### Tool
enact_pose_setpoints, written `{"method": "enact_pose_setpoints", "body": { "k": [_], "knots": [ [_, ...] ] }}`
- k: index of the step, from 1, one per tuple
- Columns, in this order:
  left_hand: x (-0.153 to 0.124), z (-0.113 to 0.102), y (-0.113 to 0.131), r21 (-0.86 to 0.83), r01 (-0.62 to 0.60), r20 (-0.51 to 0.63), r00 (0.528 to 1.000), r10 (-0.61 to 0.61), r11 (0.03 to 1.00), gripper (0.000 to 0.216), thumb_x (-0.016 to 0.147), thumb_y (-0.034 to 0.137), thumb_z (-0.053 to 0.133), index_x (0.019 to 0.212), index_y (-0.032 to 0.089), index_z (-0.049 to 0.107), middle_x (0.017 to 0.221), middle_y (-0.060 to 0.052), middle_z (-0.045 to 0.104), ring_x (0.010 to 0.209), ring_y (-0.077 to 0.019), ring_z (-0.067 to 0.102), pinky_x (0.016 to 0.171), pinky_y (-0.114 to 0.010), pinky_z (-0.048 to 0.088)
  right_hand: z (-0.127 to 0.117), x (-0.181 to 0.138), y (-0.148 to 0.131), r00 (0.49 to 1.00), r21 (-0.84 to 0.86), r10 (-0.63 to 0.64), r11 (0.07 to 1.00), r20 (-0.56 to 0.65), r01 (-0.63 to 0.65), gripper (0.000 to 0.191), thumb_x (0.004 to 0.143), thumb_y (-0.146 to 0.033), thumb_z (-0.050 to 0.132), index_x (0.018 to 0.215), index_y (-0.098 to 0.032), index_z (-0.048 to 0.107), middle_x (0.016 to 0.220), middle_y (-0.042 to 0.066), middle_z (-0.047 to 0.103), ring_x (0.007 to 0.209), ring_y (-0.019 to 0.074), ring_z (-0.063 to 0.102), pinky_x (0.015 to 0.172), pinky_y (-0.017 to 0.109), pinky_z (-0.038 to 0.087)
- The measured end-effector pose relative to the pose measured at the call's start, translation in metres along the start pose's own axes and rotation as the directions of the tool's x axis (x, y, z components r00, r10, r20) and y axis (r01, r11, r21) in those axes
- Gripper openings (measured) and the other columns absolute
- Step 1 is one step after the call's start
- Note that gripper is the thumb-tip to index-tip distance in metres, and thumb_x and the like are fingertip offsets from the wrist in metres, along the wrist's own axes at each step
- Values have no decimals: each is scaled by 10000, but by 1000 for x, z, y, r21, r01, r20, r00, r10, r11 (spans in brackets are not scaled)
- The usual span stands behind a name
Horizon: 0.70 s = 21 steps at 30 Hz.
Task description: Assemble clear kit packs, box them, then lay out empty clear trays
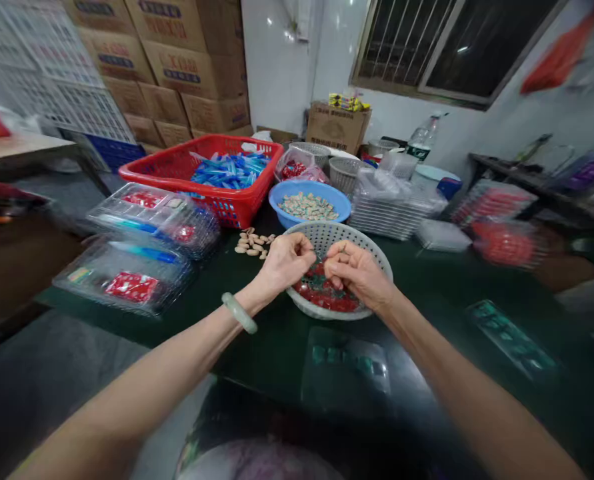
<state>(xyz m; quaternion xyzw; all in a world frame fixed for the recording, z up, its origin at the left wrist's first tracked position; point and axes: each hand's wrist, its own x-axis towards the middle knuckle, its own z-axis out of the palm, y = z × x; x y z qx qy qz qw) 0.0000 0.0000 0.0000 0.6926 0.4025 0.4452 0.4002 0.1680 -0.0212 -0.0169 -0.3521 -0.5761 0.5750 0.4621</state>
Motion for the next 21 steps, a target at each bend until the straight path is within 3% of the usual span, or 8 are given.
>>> {"method": "enact_pose_setpoints", "body": {
  "k": [2,5,8,10,13,15,18,21],
  "knots": [
    [2,-1,0,-63,71,-98,992,-77,995,25,692,119,528,697,95,536,553,7,478,463,-73,398,404,-160,282,1,-5,-6,999,85,-36,996,-4,36,264,718,-262,694,878,-199,494,634,-45,584,465,56,457,436,167,348],
    [6,-4,-3,-192,125,-168,973,-158,973,54,705,145,547,732,101,530,516,10,482,406,-78,396,367,-159,273,2,-9,-7,1000,46,-14,999,4,14,213,729,-260,665,880,-196,529,646,-38,590,472,63,473,448,178,373],
    [10,-7,-9,-353,108,-123,979,-161,929,163,685,188,632,786,84,557,577,-31,550,441,-106,479,391,-174,362,3,-5,2,993,-246,104,966,62,-86,136,747,-179,580,873,-174,631,698,7,630,510,90,534,483,210,418],
    [10,-10,-13,-423,82,-73,990,-125,902,229,654,195,679,815,65,580,637,-59,582,491,-117,521,437,-186,412,4,-2,9,989,-484,117,873,90,-59,181,724,-101,530,797,-167,682,779,31,659,547,100,560,525,225,434],
    [7,-14,-17,-402,51,-32,997,-70,914,206,641,160,673,806,53,613,678,-66,596,503,-95,509,469,-177,415,7,2,14,1000,-691,1,723,24,16,200,732,-84,508,709,-170,686,745,20,660,553,104,545,546,233,415],
    [5,-15,-17,-362,32,-29,999,-46,932,177,639,136,651,797,61,624,683,-51,594,499,-80,486,465,-168,397,9,2,13,996,-725,-77,689,-49,17,171,772,-136,518,686,-166,661,653,8,635,540,105,529,535,231,400],
    [3,-13,-16,-295,6,-16,1000,-11,955,165,645,115,616,802,65,621,686,-39,591,529,-79,485,482,-164,383,11,1,9,973,-659,-198,748,-115,74,93,786,-230,580,800,-164,645,649,-3,619,540,99,532,529,221,410],
    [2,-9,-16,-192,-24,28,999,30,981,165,648,100,594,806,59,618,725,-57,610,609,-113,537,538,-183,411,12,1,8,958,-586,-253,800,-132,130,175,769,-285,632,898,-166,624,682,-3,622,565,105,559,546,225,440]
  ]
}}
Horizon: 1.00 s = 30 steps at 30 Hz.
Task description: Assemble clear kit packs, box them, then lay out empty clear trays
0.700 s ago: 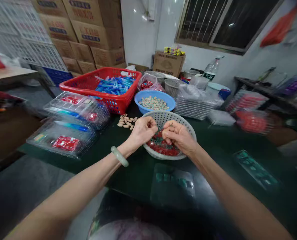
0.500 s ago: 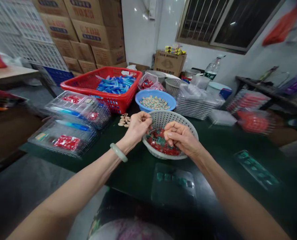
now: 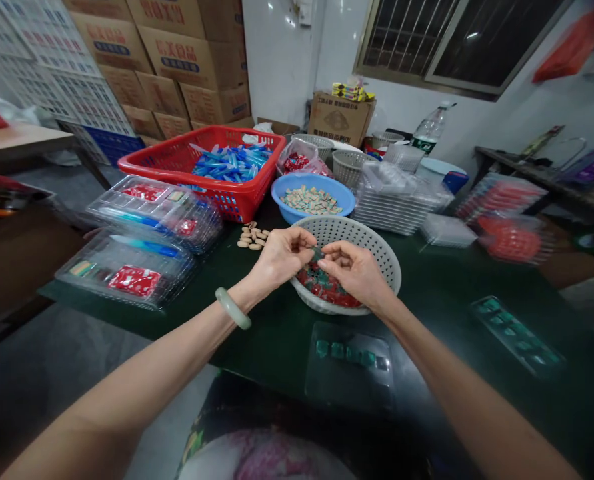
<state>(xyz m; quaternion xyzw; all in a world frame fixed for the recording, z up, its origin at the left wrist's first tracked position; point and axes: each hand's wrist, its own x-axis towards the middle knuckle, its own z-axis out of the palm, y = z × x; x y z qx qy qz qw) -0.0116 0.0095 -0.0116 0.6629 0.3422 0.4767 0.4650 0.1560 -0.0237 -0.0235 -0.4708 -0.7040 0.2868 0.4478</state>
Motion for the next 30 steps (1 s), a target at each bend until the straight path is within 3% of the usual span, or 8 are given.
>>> {"method": "enact_pose_setpoints", "body": {
  "k": [9,14,16,19,22,24,26,30],
  "knots": [
    [-1,6,-6,247,-134,37,991,128,960,148,648,17,556,751,88,635,710,-28,617,616,-120,541,536,-194,397,-2,-4,-5,999,-94,-50,994,-2,50,129,790,-200,565,668,-168,588,603,-13,585,545,89,512,521,206,388],
    [5,5,-12,323,-104,-78,988,136,940,136,683,24,550,776,98,615,701,-22,607,620,-123,547,561,-206,414,-12,-10,-19,983,200,46,976,179,-82,140,805,-272,575,714,-166,567,597,-26,561,469,66,460,464,195,367],
    [8,4,-10,192,-30,-124,991,55,981,109,698,55,564,788,90,615,693,-33,600,557,-111,524,509,-198,403,-13,-11,-17,987,254,83,960,139,-117,192,786,-316,614,682,-165,558,551,-37,533,438,61,430,436,191,344],
    [6,2,-1,-148,99,-125,985,-118,984,130,686,113,634,810,73,621,674,-50,585,513,-105,512,459,-187,395,-11,-7,-5,991,199,119,974,-68,-104,299,733,-312,669,545,-163,489,485,-46,474,432,55,400,424,187,322],
    [-3,-2,11,-416,253,7,961,-275,873,211,635,114,695,826,72,616,649,-54,564,553,-134,552,463,-188,420,-7,-3,0,988,116,71,992,-134,-56,72,743,-218,611,704,-159,595,653,-5,584,496,71,477,466,200,384],
    [-12,-3,16,-528,361,132,929,-346,769,237,626,101,706,844,80,616,659,-52,560,569,-136,559,466,-185,428,-4,-5,-6,989,80,-9,997,-148,21,235,765,-165,543,987,-177,616,906,44,631,621,99,565,544,226,454],
    [-21,-2,19,-598,428,224,901,-371,678,236,635,90,708,853,87,617,672,-45,555,562,-117,547,466,-171,425,0,-14,-20,982,54,-98,993,-163,108,361,792,-153,517,1147,-201,559,1069,72,605,764,126,602,653,263,500],
    [-40,6,25,-660,484,327,873,-361,574,160,661,98,714,784,91,612,651,-29,544,508,-77,509,425,-134,382,3,-40,-49,962,-42,-229,973,-148,225,249,810,-194,589,1057,-213,607,1034,62,615,854,155,592,766,311,513]
  ]
}}
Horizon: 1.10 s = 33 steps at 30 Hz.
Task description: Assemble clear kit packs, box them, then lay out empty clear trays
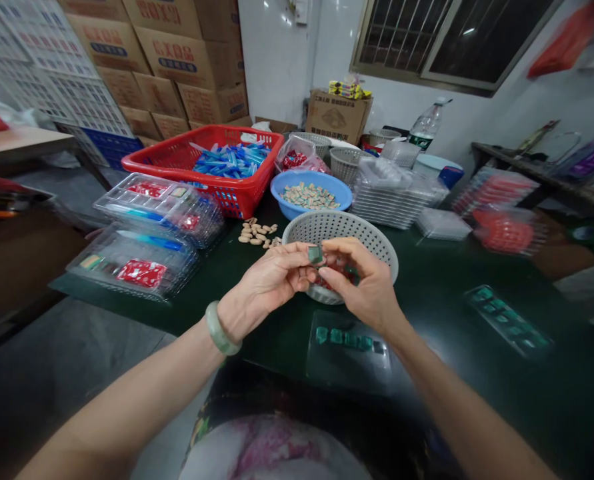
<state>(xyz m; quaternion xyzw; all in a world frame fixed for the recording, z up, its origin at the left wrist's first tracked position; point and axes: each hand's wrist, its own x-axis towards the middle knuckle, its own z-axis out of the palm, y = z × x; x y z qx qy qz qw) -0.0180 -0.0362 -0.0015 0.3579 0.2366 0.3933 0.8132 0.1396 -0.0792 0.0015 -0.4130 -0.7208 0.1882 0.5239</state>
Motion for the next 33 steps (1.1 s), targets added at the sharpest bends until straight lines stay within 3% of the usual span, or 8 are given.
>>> {"method": "enact_pose_setpoints", "body": {
  "k": [9,13,16,19,23,26,30,33],
  "knots": [
    [-22,31,-35,113,111,58,991,-118,987,187,669,166,723,794,108,597,605,-27,535,500,-97,518,432,-150,372,-30,-46,-21,1000,-128,-1,992,-2,0,151,806,-203,630,949,-240,663,916,28,635,797,150,593,700,297,522],
    [-21,49,-43,171,156,173,967,-185,973,172,718,191,691,822,96,592,647,-58,557,551,-127,554,447,-163,400,-52,-64,-35,992,-128,93,986,-80,-103,129,799,-233,644,927,-229,661,896,30,638,729,139,590,650,287,516],
    [-19,58,-46,208,164,224,951,-211,964,206,755,202,662,914,87,599,799,-97,599,615,-145,573,444,-173,419,-71,-81,-37,968,-154,191,964,-162,-216,157,790,-269,657,937,-215,651,882,35,640,704,138,585,637,288,508],
    [-24,55,-53,335,43,199,973,-115,941,247,762,230,668,947,80,602,929,-128,610,662,-152,571,442,-180,415,-86,-103,-21,950,-238,280,922,-139,-306,152,775,-263,667,914,-203,655,830,27,634,676,131,578,613,271,487],
    [-46,33,-76,646,-103,138,990,16,756,213,806,277,645,924,102,620,762,-65,601,594,-114,510,479,-187,391,-91,-132,20,936,-392,352,861,-5,-325,114,770,-185,646,882,-189,671,792,16,610,653,117,559,596,247,454],
    [-66,9,-100,808,-200,197,978,66,554,116,859,230,565,861,125,613,780,-46,584,647,-114,498,548,-213,392,-86,-144,41,922,-482,379,824,75,-299,130,785,-155,616,898,-185,672,830,29,608,672,123,558,612,249,448],
    [-81,-15,-123,848,-470,425,879,215,245,127,878,135,502,975,142,584,931,-59,572,840,-154,500,720,-277,429,-78,-147,48,916,-530,384,804,118,-269,164,804,-127,581,938,-185,656,904,49,608,726,139,575,643,257,457],
    [-82,-22,-130,834,-541,512,832,216,108,162,883,111,486,1023,133,565,962,-72,569,885,-177,478,778,-326,429,-75,-146,47,918,-538,369,808,142,-242,185,809,-110,568,958,-187,645,937,53,608,786,151,591,692,267,469]
  ]
}}
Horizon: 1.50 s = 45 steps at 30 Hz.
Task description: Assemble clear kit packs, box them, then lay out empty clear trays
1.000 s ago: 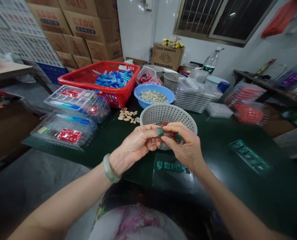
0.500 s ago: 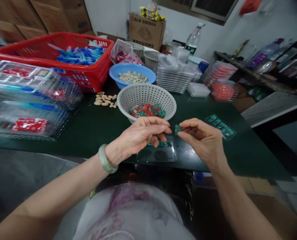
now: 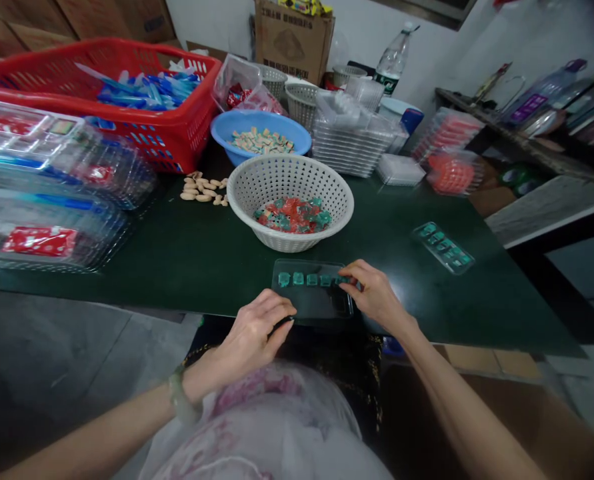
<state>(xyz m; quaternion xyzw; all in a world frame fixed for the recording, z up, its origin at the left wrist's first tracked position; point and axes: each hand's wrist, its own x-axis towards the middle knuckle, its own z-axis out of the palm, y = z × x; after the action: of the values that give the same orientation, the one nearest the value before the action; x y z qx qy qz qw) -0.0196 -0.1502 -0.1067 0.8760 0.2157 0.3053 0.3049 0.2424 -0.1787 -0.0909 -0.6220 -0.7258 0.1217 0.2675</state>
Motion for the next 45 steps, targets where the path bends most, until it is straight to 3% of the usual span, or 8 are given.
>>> {"method": "enact_pose_setpoints", "body": {
  "k": [9,17,22,29,36,40,42,45],
  "knots": [
    [1,-1,-4,-11,-23,50,998,24,1000,152,892,94,464,1003,123,565,944,-80,565,861,-182,472,769,-336,429,5,5,7,995,-28,-58,998,82,61,186,827,-110,549,930,-189,683,941,61,616,832,161,599,738,292,471],
    [3,-10,0,-119,37,67,997,-29,992,170,907,95,406,973,133,559,884,-86,535,823,-191,457,721,-350,411,14,0,6,994,-168,-99,980,39,105,195,839,-107,530,951,-198,661,926,81,631,878,218,567,755,367,435],
    [0,-23,2,-173,70,-15,997,-74,982,217,893,86,422,1040,184,549,1037,-94,513,923,-192,485,777,-350,441,11,-5,9,998,-260,-55,964,-11,51,224,815,-91,513,975,-200,626,956,79,632,890,235,575,759,384,456],
    [-20,-41,-27,-28,131,-221,966,-134,991,238,878,69,455,1051,212,535,1045,-79,527,945,-189,515,786,-330,464,-19,-11,80,996,-346,-21,938,-85,-9,162,815,-189,531,945,-216,624,939,81,638,869,228,607,741,357,493],
    [-36,-37,-42,120,209,-344,926,-157,971,269,874,60,496,1104,191,543,1076,-86,533,1010,-186,516,846,-306,460,-42,-7,131,974,-451,166,866,-152,-218,260,837,-379,487,931,-204,654,850,68,616,718,209,604,625,330,482],
    [-34,-33,-43,215,205,-405,908,-104,955,273,852,24,534,1099,140,552,1099,-92,523,1018,-154,518,906,-265,427,-57,13,110,936,-483,95,837,-338,-259,378,841,-458,500,1021,-158,645,868,73,610,701,199,595,622,320,474],
    [-34,-31,-43,253,222,-411,906,-103,942,250,856,43,541,1091,128,557,1111,-91,522,1040,-145,512,968,-253,389,-68,33,79,898,-428,7,877,-439,-216,335,854,-409,520,1052,-161,629,884,63,620,735,185,599,685,313,477],
    [-35,-30,-43,298,249,-433,896,-102,922,230,859,68,549,1083,118,563,1112,-86,531,1051,-136,515,1057,-259,322,-78,75,19,916,-321,-35,941,-400,-104,195,872,-295,522,993,-202,642,919,38,648,804,164,609,754,287,468]
  ]
}}
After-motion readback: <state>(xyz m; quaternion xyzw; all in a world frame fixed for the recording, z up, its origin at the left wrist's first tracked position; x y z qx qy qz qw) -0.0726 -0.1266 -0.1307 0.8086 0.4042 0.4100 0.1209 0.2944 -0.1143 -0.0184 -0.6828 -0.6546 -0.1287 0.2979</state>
